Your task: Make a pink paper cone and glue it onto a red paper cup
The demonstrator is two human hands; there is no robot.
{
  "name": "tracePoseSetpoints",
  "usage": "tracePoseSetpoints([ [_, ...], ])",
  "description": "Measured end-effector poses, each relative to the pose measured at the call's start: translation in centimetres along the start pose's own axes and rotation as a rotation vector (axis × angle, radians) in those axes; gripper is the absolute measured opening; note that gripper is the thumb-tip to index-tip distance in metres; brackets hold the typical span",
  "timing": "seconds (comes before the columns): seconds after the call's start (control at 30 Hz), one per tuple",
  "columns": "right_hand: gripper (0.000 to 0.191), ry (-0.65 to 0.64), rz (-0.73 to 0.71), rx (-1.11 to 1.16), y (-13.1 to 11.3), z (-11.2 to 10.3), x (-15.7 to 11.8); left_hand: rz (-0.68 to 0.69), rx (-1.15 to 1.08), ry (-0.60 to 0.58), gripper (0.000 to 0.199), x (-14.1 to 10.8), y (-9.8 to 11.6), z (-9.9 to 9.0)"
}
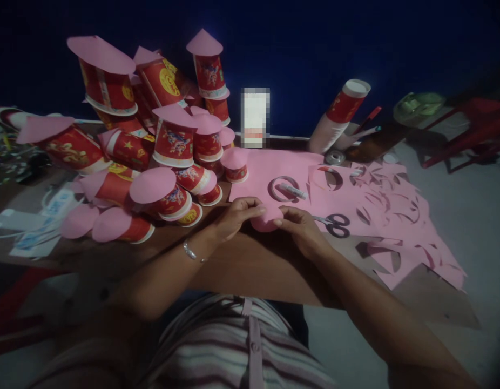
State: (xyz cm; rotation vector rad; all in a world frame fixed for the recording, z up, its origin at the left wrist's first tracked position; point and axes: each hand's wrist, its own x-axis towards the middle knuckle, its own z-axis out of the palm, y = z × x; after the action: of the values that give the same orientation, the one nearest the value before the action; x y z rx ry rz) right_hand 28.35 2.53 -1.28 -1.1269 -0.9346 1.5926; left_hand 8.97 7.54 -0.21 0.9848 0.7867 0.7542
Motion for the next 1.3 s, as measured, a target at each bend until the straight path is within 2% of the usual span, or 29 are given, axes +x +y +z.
tracePoseSetpoints([
  [0.27,0.036,-0.053,0.060,-0.058,-0.12,0.15,-0.18,0.041,0.079,-0.018,0.037,0.15,-0.37,0.02],
  [0.53,0.036,-0.049,0.040,-0.034,-0.02,0.09,-0.23,0.050,0.084,-0.010,0.039,0.22,-0.38,-0.02],
  [0.7,0.040,-0.099,0.045,-0.034,0.02,0.19,-0.20,0.044,0.054,0.003,0.039,0.18,-0.41,-0.11],
  [0.8,0.041,-0.076,0.039,-0.037,0.15,0.15,-0.14,0.048,0.061,-0.008,0.038,0.12,-0.35,-0.06],
  [0.93,0.034,-0.048,0.019,-0.064,0.16,0.13,-0.17,0.045,0.080,-0.026,0.037,0.05,-0.31,0.04],
  [1.1,0.034,-0.084,0.016,-0.070,0.06,0.13,-0.26,0.025,0.038,-0.037,0.040,0.06,-0.28,0.00],
  [1.3,0.032,0.098,-0.115,-0.028,0.25,-0.23,0.28,-0.017,-0.053,0.031,0.043,0.05,-0.13,-0.24],
])
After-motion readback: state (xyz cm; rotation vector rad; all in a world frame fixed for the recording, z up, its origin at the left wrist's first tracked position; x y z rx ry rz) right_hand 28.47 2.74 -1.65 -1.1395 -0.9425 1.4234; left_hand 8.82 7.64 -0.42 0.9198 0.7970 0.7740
